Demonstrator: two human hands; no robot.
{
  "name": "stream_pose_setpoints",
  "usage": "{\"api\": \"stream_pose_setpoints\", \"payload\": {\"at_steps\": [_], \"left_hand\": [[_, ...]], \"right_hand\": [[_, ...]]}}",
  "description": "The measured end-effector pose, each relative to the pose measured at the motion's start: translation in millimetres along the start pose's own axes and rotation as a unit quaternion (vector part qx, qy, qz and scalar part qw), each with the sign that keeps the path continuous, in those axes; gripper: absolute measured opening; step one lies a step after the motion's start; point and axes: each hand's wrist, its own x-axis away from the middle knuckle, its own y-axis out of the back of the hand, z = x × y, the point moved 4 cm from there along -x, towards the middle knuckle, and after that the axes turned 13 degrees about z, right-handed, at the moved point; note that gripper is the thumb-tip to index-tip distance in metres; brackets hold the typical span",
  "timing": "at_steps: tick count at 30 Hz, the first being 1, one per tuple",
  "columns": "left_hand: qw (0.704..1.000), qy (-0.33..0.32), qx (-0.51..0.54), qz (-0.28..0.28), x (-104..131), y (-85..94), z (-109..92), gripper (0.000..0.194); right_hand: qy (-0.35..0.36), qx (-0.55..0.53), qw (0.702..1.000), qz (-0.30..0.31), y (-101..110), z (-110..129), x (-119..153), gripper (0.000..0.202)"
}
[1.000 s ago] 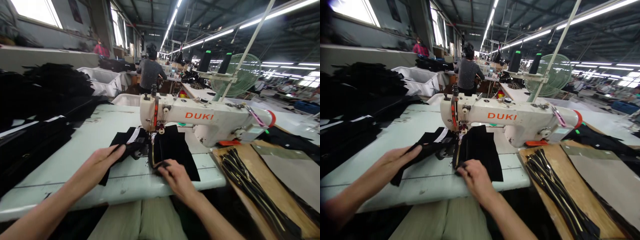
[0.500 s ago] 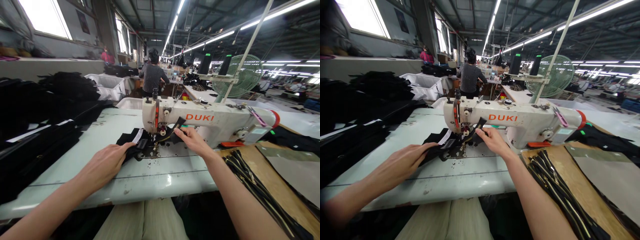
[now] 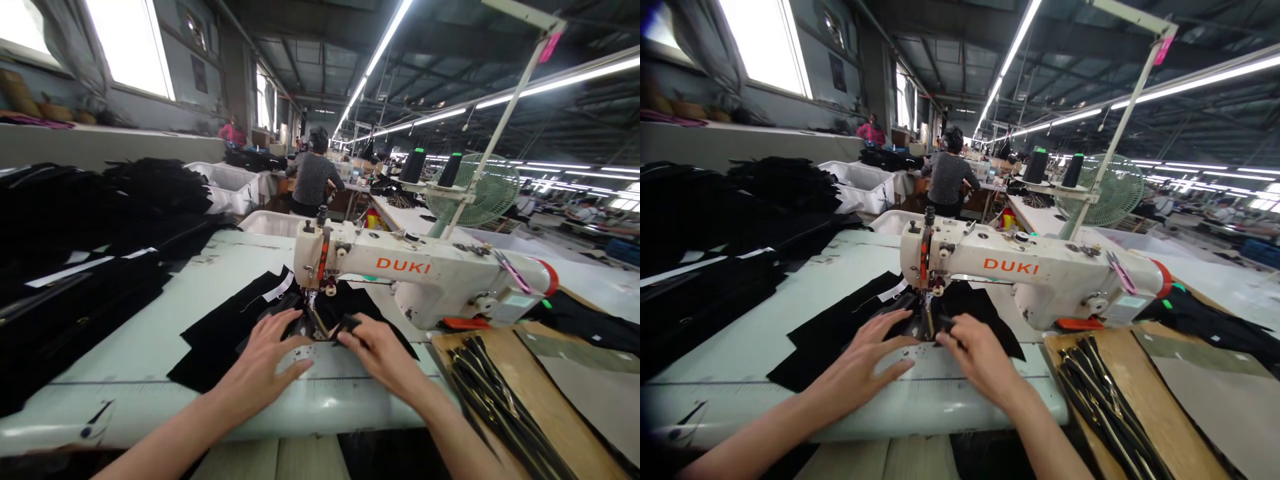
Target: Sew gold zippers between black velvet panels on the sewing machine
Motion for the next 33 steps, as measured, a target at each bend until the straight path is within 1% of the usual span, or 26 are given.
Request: {"api": "stream_pose_setpoints", "payload": {"at_steps": [1,2,3,4,5,6,8,9,11,12,14,16,18,20,22,25,28,30,33], "left_hand": [[1.0,0.015,-0.004,-0.015,14.2,4.2,10.5,0.032],[0.999,0.024,-0.009,-0.024,28.2,7.6,21.0,0.041],[0.999,0.019,-0.013,-0.028,40.9,10.2,30.5,0.05],[0.999,0.001,-0.021,-0.031,51.6,12.1,38.2,0.054],[0.999,-0.018,-0.033,-0.033,59.8,13.7,44.4,0.053],[0.998,-0.04,-0.043,-0.032,65.4,15.1,48.6,0.048],[0.993,-0.086,-0.07,-0.031,69.3,19.2,49.1,0.037],[0.99,-0.112,-0.084,-0.03,68.7,22.3,45.0,0.04],[0.982,-0.16,-0.099,-0.034,64.6,30.5,29.3,0.048],[0.978,-0.18,-0.101,-0.042,62.2,34.9,18.7,0.049],[0.974,-0.198,-0.094,-0.056,57.4,41.1,-3.2,0.047],[0.972,-0.203,-0.095,-0.066,54.2,40.0,-21.7,0.044],[0.973,-0.199,-0.099,-0.06,52.8,31.0,-32.1,0.045],[0.975,-0.192,-0.094,-0.059,52.5,19.5,-34.2,0.048],[0.977,-0.189,-0.076,-0.069,52.1,11.1,-31.5,0.049],[0.977,-0.184,-0.044,-0.095,50.1,8.0,-25.9,0.046],[0.974,-0.196,-0.046,-0.102,49.1,8.1,-22.3,0.038],[0.969,-0.218,-0.063,-0.098,50.4,5.0,-20.0,0.034],[0.965,-0.242,-0.082,-0.061,53.5,-5.5,-14.8,0.039]], "right_hand": [[0.019,0.011,1.0,0.007,-15.2,5.0,6.9,0.032],[0.038,0.044,0.998,0.012,-32.1,10.4,13.1,0.023],[0.056,0.082,0.995,0.009,-49.1,15.6,18.2,0.022],[0.068,0.112,0.991,-0.02,-63.6,20.1,22.4,0.024],[0.069,0.132,0.987,-0.055,-75.9,23.3,25.2,0.026],[0.073,0.149,0.983,-0.084,-86.2,26.5,26.8,0.029],[0.089,0.179,0.971,-0.134,-98.5,33.1,28.3,0.035],[0.102,0.193,0.965,-0.149,-101.2,36.6,28.7,0.038],[0.122,0.211,0.956,-0.162,-101.5,42.9,30.3,0.04],[0.125,0.215,0.955,-0.162,-100.2,45.1,31.4,0.039],[0.122,0.216,0.956,-0.154,-97.8,47.6,34.0,0.037],[0.116,0.216,0.956,-0.159,-96.5,48.3,37.1,0.034],[0.115,0.214,0.953,-0.18,-96.6,48.0,39.9,0.03],[0.111,0.208,0.952,-0.195,-98.1,46.9,41.3,0.028],[0.104,0.198,0.953,-0.205,-100.1,45.7,41.6,0.029],[0.102,0.188,0.949,-0.232,-102.3,45.0,42.2,0.027],[0.104,0.189,0.942,-0.255,-104.3,44.4,42.4,0.023],[0.107,0.199,0.94,-0.256,-105.6,44.2,41.8,0.024],[0.11,0.215,0.933,-0.266,-105.1,44.4,41.3,0.026]]}}
